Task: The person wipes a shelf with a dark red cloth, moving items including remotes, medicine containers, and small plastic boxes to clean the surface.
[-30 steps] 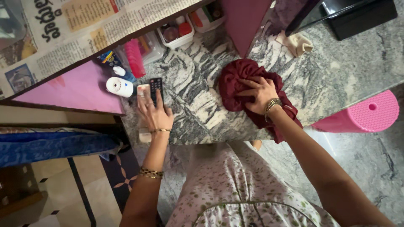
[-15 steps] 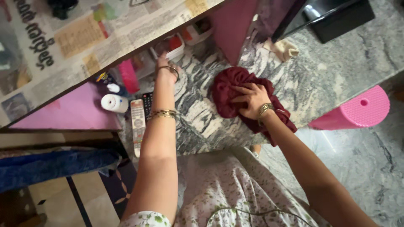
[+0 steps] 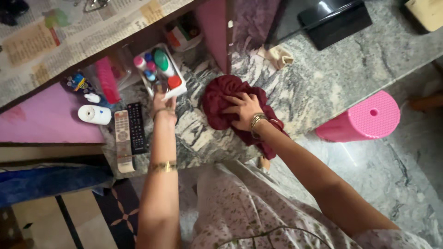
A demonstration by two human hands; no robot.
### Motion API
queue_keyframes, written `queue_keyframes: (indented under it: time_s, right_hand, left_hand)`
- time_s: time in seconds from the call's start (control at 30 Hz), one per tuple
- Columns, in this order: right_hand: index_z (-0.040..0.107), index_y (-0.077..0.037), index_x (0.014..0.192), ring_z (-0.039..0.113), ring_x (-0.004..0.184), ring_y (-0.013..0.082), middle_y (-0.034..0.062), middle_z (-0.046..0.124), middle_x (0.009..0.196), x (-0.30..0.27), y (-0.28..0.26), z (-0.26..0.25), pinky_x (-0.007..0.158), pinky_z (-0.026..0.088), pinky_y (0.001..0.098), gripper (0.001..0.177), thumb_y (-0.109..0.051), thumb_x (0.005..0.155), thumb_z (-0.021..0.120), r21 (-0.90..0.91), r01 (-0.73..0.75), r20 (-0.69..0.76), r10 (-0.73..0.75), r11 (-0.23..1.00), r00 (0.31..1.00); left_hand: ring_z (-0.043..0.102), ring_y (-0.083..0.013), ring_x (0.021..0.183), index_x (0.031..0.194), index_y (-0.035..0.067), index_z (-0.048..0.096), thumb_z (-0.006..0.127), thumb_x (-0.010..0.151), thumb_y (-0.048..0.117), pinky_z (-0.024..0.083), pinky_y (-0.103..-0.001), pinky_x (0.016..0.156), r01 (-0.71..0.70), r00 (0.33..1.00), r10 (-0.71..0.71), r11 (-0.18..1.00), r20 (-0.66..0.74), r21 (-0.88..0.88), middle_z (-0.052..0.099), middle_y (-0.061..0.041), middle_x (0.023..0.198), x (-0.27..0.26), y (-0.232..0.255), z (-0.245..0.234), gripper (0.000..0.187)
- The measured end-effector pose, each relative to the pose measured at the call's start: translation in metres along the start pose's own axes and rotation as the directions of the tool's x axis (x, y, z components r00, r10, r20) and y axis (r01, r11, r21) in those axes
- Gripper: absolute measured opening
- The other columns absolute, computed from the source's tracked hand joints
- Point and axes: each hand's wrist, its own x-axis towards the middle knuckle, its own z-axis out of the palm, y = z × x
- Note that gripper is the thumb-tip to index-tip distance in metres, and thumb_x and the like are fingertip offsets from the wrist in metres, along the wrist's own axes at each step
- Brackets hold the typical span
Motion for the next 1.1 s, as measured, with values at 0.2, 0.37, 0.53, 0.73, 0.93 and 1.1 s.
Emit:
queue_keyframes:
  time_s: [0.2,0.37,0.53,0.73,0.93,1.1]
  right_hand:
    - [0.084,-0.026,0.108,0.036,0.141,0.0422,0.0084,0.053,0.154,0.008,0.028,-0.018,0.107,0.025,0.0666,0.034,-0.029,0.074,0.081,0.466,0.096,-0.053,-0.080,0.880,0.995]
    - [0.065,-0.016,0.119,0.067,0.115,0.0296,0.0057,0.069,0.126,-0.020,0.006,-0.055,0.096,0.055,0.0480,0.037,-0.037,0.088,0.066,0.852,-0.245,0.093,0.326,0.463,0.941]
    - [0.068,-0.014,0.119,0.074,0.095,0.0259,0.0165,0.074,0.111,-0.072,0.017,-0.075,0.079,0.061,0.0399,0.034,-0.034,0.093,0.063,0.823,-0.475,0.339,0.403,0.310,0.850]
    - [0.072,-0.004,0.110,0.079,0.081,0.0184,0.0150,0.079,0.099,-0.154,0.097,-0.101,0.071,0.063,0.0314,0.027,-0.022,0.093,0.062,0.707,-0.630,0.303,0.668,0.321,0.680]
    - [0.069,0.006,0.104,0.074,0.080,0.0192,0.0129,0.073,0.094,-0.210,0.188,-0.086,0.071,0.061,0.0322,0.025,-0.016,0.095,0.065,0.894,-0.423,0.128,0.818,0.150,0.561]
    - [0.068,0.008,0.104,0.074,0.081,0.0192,0.0141,0.073,0.095,-0.222,0.233,-0.074,0.070,0.060,0.0292,0.024,-0.015,0.098,0.066,0.899,-0.408,0.042,0.896,0.159,0.441]
  left_hand:
    - [0.075,-0.0205,0.084,0.103,0.003,0.071,0.074,0.084,0.016,0.064,-0.030,0.076,-0.084,0.977,0.090,0.996,-0.191,0.040,0.075,-0.009,0.095,-0.156,-0.005,-0.014,0.023]
    - [0.075,-0.0242,0.084,0.098,0.001,0.067,0.071,0.079,0.008,0.063,-0.035,0.080,-0.108,0.978,0.141,0.973,-0.155,0.202,0.073,-0.009,0.094,-0.287,-0.019,0.011,0.021]
    - [0.070,-0.0190,0.080,0.097,0.006,0.066,0.069,0.079,0.011,0.063,-0.037,0.079,-0.016,0.999,0.029,0.951,-0.040,0.307,0.069,-0.006,0.088,-0.334,-0.092,0.055,0.019]
    - [0.067,-0.0205,0.074,0.086,0.000,0.061,0.079,0.082,0.017,0.062,-0.036,0.066,0.079,0.990,-0.117,0.922,0.079,0.378,0.065,-0.010,0.080,-0.312,-0.227,0.110,0.025]
    - [0.070,-0.0159,0.071,0.110,-0.003,0.070,0.078,0.088,0.015,0.057,-0.028,0.062,0.048,0.886,-0.288,0.836,0.363,0.547,0.072,-0.009,0.091,-0.290,-0.302,0.184,0.030]
    - [0.073,-0.0135,0.071,0.116,0.003,0.067,0.074,0.090,0.020,0.055,-0.024,0.058,-0.070,0.860,-0.300,0.731,0.412,0.678,0.076,-0.009,0.096,-0.277,-0.289,0.200,0.032]
